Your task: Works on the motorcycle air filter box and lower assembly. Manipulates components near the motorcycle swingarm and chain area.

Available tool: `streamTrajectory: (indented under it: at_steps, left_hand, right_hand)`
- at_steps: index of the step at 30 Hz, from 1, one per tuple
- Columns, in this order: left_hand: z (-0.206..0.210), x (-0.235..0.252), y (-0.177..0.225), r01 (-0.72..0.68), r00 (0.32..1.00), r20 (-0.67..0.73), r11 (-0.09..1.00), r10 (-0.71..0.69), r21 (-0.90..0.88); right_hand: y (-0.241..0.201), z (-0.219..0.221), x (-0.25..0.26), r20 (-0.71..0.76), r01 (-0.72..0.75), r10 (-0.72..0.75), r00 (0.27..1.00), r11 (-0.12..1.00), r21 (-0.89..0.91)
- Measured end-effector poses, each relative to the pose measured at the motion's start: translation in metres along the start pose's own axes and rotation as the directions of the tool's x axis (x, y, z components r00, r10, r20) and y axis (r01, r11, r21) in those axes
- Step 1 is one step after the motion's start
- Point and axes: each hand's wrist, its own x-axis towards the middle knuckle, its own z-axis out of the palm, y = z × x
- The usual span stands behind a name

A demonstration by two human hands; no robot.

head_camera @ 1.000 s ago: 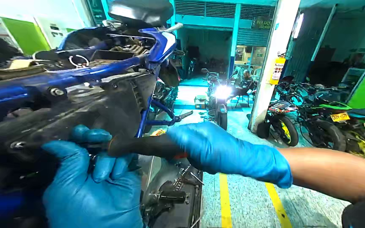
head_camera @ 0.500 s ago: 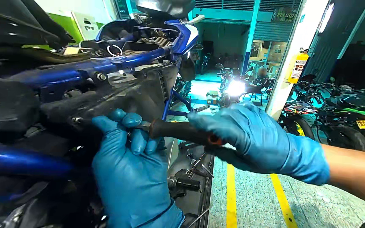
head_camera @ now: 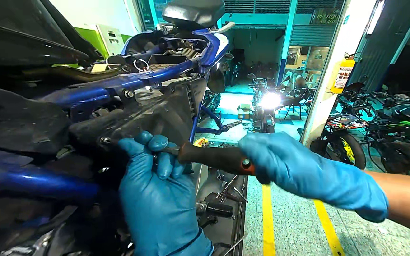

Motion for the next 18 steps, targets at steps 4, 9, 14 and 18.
streamTrajectory:
  at_steps: [4, 9, 14, 18]
  left_hand:
    - [0.0, 0.0, 0.0, 0.001, 1.0, 0.007, 1.0, -0.001, -0.005]
    - [0.004, 0.002, 0.001, 0.01, 1.0, -0.018, 1.0, -0.01, -0.005]
    - [0.005, 0.0, 0.002, -0.006, 1.0, -0.01, 1.0, 0.006, 0.014]
    - [0.006, 0.003, 0.003, -0.018, 1.0, -0.007, 0.999, 0.018, -0.026]
  right_hand:
    - [0.016, 0.0, -0.006, -0.025, 0.356, -0.387, 0.922, 0.869, -0.345]
    - [0.001, 0.005, -0.001, 0.028, -0.176, 0.175, 0.984, 0.946, 0.271]
    - [0.021, 0.006, -0.004, -0.096, 0.346, -0.395, 0.914, 0.88, -0.325]
    - [0.001, -0.002, 0.011, 0.078, -0.237, 0.224, 0.972, 0.908, 0.345]
